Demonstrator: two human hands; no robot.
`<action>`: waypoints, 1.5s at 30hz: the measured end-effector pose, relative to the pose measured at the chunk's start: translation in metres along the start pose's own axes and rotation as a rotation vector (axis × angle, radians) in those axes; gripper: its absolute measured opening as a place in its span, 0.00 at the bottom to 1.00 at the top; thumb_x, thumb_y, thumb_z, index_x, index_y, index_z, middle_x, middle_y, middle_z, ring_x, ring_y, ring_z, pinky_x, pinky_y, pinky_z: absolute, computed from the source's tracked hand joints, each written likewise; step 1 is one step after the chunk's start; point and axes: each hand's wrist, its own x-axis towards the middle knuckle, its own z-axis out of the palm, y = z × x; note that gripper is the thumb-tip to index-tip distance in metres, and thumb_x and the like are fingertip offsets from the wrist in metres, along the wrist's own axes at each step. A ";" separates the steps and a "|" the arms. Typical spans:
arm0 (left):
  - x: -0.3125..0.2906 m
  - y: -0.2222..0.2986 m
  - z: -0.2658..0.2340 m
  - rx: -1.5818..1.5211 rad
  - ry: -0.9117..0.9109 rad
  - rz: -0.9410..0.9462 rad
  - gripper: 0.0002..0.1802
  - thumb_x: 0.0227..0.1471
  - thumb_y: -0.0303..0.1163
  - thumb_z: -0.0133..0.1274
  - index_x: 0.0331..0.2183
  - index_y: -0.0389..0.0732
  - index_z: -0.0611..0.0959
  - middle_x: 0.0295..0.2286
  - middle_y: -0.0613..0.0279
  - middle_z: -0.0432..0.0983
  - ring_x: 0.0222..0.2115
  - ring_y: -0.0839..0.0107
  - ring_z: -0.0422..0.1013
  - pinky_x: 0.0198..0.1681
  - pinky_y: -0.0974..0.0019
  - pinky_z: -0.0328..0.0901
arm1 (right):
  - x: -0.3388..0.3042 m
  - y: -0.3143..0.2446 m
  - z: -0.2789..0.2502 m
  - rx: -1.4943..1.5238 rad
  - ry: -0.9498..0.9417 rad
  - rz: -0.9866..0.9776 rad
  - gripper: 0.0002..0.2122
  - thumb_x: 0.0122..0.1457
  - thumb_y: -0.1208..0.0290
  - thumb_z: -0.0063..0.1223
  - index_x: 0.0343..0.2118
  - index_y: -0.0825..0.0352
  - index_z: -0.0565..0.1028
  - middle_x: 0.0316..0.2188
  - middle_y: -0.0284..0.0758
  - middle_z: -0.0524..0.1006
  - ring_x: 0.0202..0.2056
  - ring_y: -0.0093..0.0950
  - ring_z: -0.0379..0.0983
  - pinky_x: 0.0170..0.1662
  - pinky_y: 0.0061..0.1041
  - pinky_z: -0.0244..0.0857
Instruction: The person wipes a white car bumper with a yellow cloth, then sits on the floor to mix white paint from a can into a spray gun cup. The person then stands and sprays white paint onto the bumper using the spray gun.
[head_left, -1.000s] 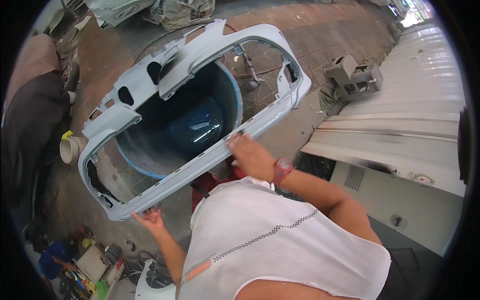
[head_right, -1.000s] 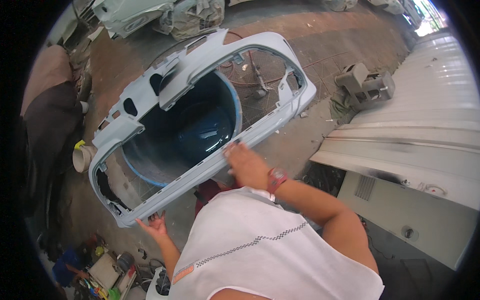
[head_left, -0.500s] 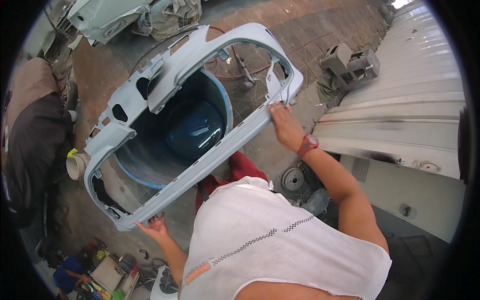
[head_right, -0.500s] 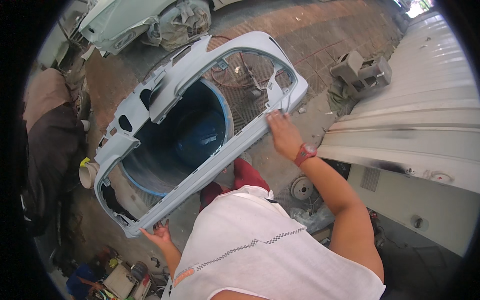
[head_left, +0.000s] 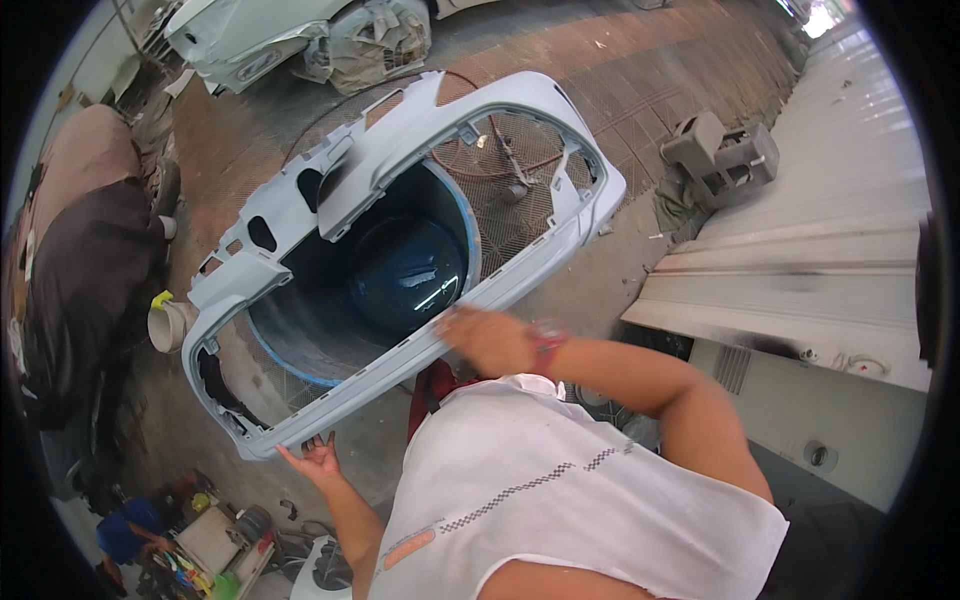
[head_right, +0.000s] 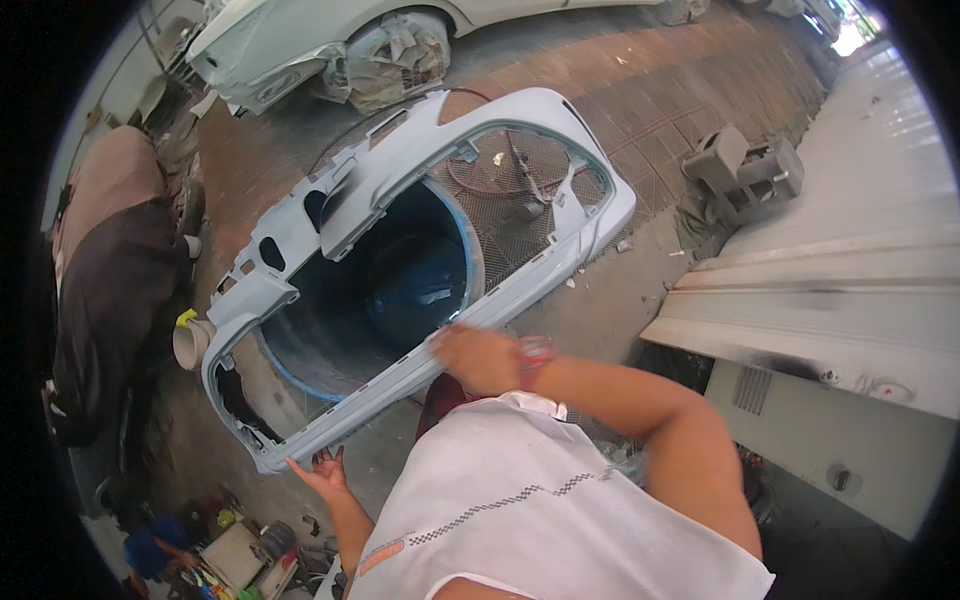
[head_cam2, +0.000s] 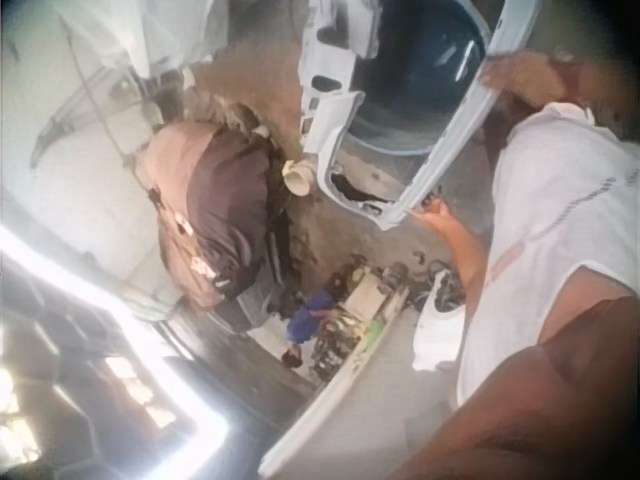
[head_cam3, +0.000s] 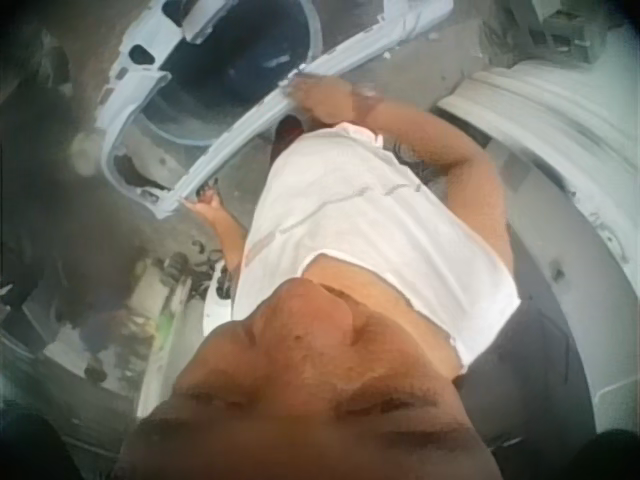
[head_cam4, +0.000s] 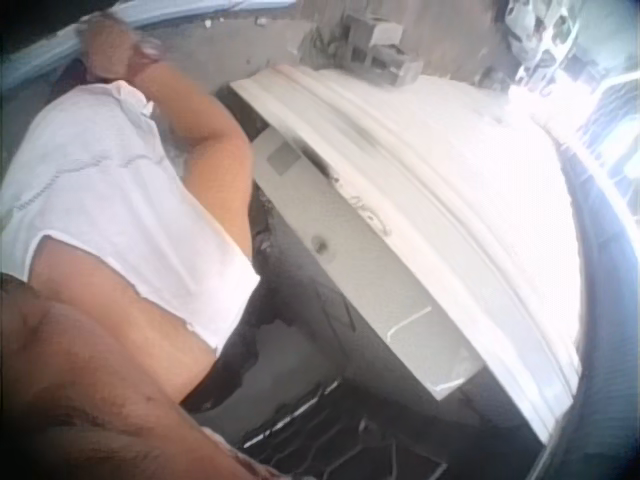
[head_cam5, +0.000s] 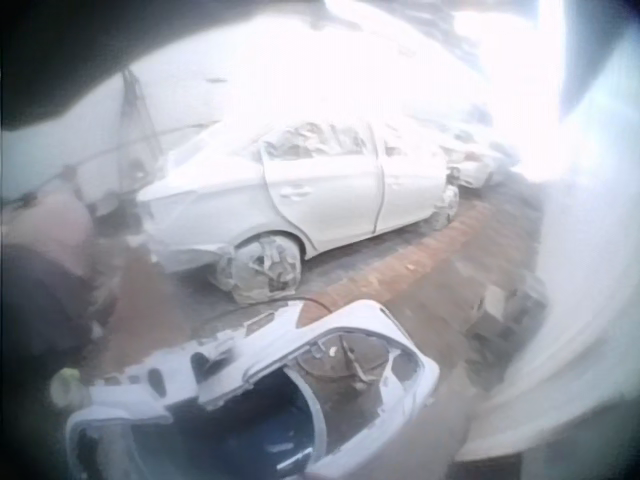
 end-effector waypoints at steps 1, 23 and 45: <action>0.001 0.001 -0.002 -0.018 0.018 -0.004 0.71 0.47 0.74 0.66 0.72 0.35 0.55 0.71 0.56 0.58 0.73 0.55 0.54 0.72 0.22 0.36 | -0.022 0.028 -0.021 -0.133 0.043 0.002 0.29 0.61 0.72 0.52 0.66 0.75 0.70 0.67 0.50 0.71 0.70 0.43 0.65 0.76 0.45 0.53; -0.026 -0.017 -0.052 -0.177 -0.091 0.025 0.76 0.53 0.85 0.47 0.76 0.39 0.35 0.76 0.48 0.44 0.76 0.48 0.45 0.76 0.34 0.33 | 0.166 -0.156 0.083 -0.088 -0.194 -0.458 0.35 0.60 0.73 0.53 0.70 0.79 0.62 0.69 0.57 0.67 0.72 0.48 0.62 0.76 0.45 0.52; 0.018 0.093 -0.379 0.707 0.213 -0.372 0.47 0.70 0.63 0.45 0.75 0.41 0.57 0.73 0.45 0.55 0.73 0.42 0.52 0.74 0.43 0.48 | 0.139 -0.210 0.123 -0.287 0.120 -0.066 0.30 0.62 0.72 0.52 0.68 0.76 0.67 0.69 0.50 0.69 0.72 0.43 0.64 0.76 0.45 0.52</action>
